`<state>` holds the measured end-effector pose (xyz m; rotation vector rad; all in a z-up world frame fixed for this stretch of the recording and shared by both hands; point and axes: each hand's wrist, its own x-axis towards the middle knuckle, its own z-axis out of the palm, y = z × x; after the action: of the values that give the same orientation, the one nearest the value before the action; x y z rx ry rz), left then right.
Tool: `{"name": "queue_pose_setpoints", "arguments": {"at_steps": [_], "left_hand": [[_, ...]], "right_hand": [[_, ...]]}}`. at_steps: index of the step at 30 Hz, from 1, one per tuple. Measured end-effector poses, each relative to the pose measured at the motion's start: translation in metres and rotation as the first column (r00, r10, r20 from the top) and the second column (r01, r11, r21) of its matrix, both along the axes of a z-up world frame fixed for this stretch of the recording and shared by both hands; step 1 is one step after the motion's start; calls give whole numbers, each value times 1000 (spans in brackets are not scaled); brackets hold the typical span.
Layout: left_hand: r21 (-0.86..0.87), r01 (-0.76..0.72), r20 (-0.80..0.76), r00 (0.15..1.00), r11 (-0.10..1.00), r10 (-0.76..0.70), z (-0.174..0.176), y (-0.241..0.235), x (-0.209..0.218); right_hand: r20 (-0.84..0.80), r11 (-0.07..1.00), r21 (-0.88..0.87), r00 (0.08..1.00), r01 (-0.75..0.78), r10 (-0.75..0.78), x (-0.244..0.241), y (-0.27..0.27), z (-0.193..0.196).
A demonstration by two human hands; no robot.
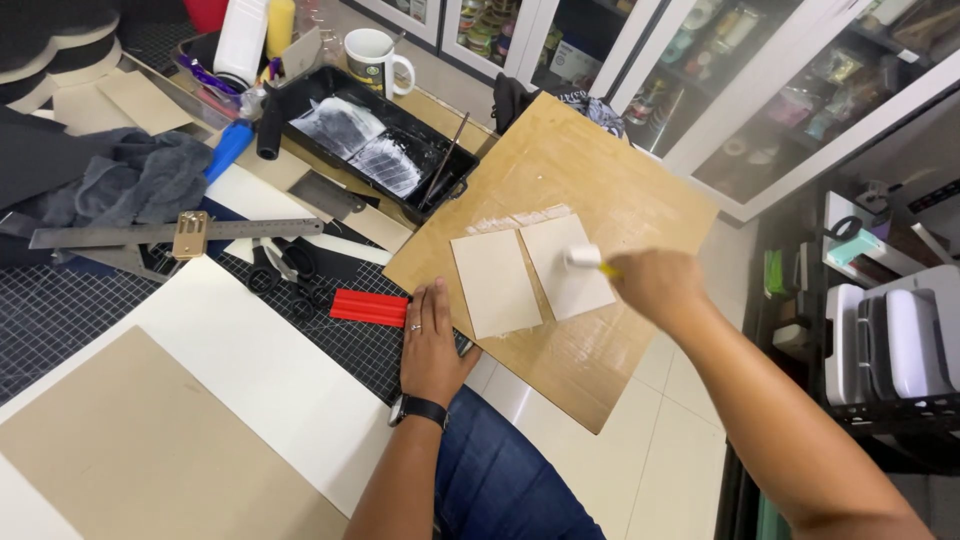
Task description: The person applies glue to two small beige paper pieces using a foam roller, then places them onto a larger white sheet and smooths them with a red plastic scraper. The person repeats the process with a second pair of paper pieces, aligning them and smoothing the surface.
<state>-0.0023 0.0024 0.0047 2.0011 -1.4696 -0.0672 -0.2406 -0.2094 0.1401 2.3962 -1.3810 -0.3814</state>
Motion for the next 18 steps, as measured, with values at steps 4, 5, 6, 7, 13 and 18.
{"name": "queue_pose_setpoints", "arguments": {"at_steps": [4, 5, 6, 7, 13, 18], "left_hand": [[-1, -10, 20, 1000, 1000, 10, -4, -1, 0], [9, -10, 16, 1000, 1000, 9, -5, -2, 1], [19, -9, 12, 1000, 1000, 9, -7, -2, 1], [21, -10, 8, 1000, 1000, 10, -5, -3, 1], [2, -22, 46, 999, 1000, 22, 0, -2, -2], [5, -2, -1, 1000, 1000, 2, -3, -2, 0]], "right_hand": [[136, 998, -59, 990, -20, 28, 14, -50, -14], [139, 999, -33, 990, -15, 19, 9, -38, -7], [141, 1000, -8, 990, -10, 11, 4, -27, 0], [138, 1000, -6, 990, -10, 11, -8, -10, 6], [-48, 994, 85, 997, 72, -68, -38, 24, 28], [102, 998, -57, 994, -19, 25, 3, -45, -8]]}}
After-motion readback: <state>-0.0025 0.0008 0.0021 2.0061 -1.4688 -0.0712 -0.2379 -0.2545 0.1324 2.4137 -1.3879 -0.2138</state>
